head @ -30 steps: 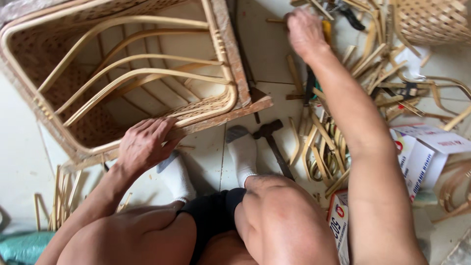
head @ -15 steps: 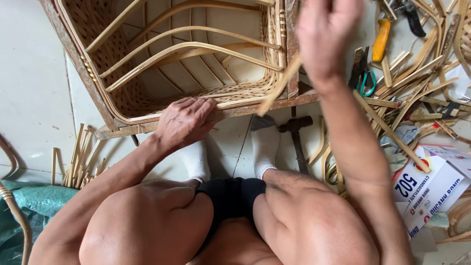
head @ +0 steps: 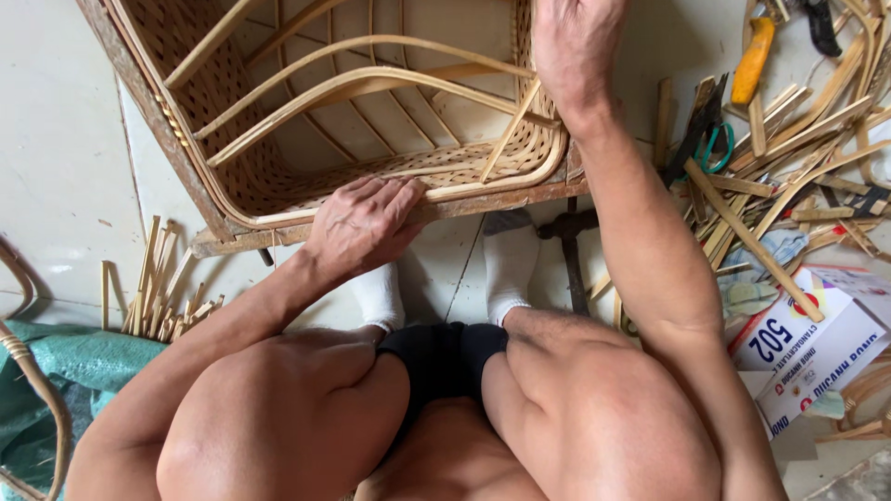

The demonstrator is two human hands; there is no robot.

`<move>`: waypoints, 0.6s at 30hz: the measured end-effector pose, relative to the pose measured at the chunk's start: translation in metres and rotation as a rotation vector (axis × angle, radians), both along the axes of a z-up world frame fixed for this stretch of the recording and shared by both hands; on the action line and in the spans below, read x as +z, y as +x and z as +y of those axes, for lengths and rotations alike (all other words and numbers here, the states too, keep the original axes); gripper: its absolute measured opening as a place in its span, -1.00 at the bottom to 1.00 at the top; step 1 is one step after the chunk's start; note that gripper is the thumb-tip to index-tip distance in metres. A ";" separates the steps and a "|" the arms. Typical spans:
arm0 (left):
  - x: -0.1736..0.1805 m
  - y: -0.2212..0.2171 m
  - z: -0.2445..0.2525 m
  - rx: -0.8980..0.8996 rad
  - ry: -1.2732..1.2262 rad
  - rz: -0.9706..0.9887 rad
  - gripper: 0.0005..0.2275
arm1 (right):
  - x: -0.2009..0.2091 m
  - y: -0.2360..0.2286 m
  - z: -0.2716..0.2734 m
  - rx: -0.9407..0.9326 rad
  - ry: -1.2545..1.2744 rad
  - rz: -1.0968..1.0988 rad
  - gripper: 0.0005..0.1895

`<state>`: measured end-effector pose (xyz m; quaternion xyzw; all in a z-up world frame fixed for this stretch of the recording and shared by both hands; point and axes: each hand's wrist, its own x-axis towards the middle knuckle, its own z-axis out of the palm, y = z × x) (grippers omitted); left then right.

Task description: The person weaves a rectangular bamboo basket by inserting thin bamboo strips into a wooden frame. They use a hammer to tap the strips into place and apply glue to secure the joints.

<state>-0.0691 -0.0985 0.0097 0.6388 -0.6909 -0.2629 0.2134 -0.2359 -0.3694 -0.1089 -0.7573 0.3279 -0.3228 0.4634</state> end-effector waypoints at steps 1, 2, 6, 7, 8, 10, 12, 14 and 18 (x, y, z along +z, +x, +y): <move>0.001 0.000 -0.001 -0.002 -0.025 -0.003 -0.67 | 0.003 0.001 0.001 0.000 0.000 -0.011 -0.70; 0.003 -0.001 -0.001 -0.005 -0.050 -0.006 -0.65 | 0.007 0.001 0.002 0.002 0.003 -0.027 -0.69; 0.002 0.001 -0.007 0.026 -0.005 -0.005 -0.72 | 0.021 0.020 -0.004 0.025 -0.030 -0.120 -0.64; 0.001 -0.001 -0.004 0.023 0.005 -0.006 -0.73 | 0.024 0.023 -0.002 0.038 -0.058 -0.114 -0.62; 0.000 -0.003 -0.002 0.021 0.014 -0.007 -0.73 | 0.028 0.026 0.000 0.051 -0.087 -0.098 -0.61; -0.002 -0.004 -0.004 0.022 -0.020 -0.062 -0.70 | 0.036 0.037 -0.005 0.058 -0.108 -0.087 -0.62; 0.004 -0.004 -0.007 0.003 -0.076 -0.126 -0.63 | 0.044 0.042 -0.005 0.064 -0.030 -0.079 -0.61; 0.018 0.004 -0.016 -0.032 -0.156 -0.204 -0.50 | 0.048 0.048 -0.004 0.063 -0.099 0.002 -0.65; 0.025 0.064 -0.085 -0.066 -0.264 -0.188 -0.64 | 0.050 0.048 -0.005 0.067 -0.166 0.101 -0.62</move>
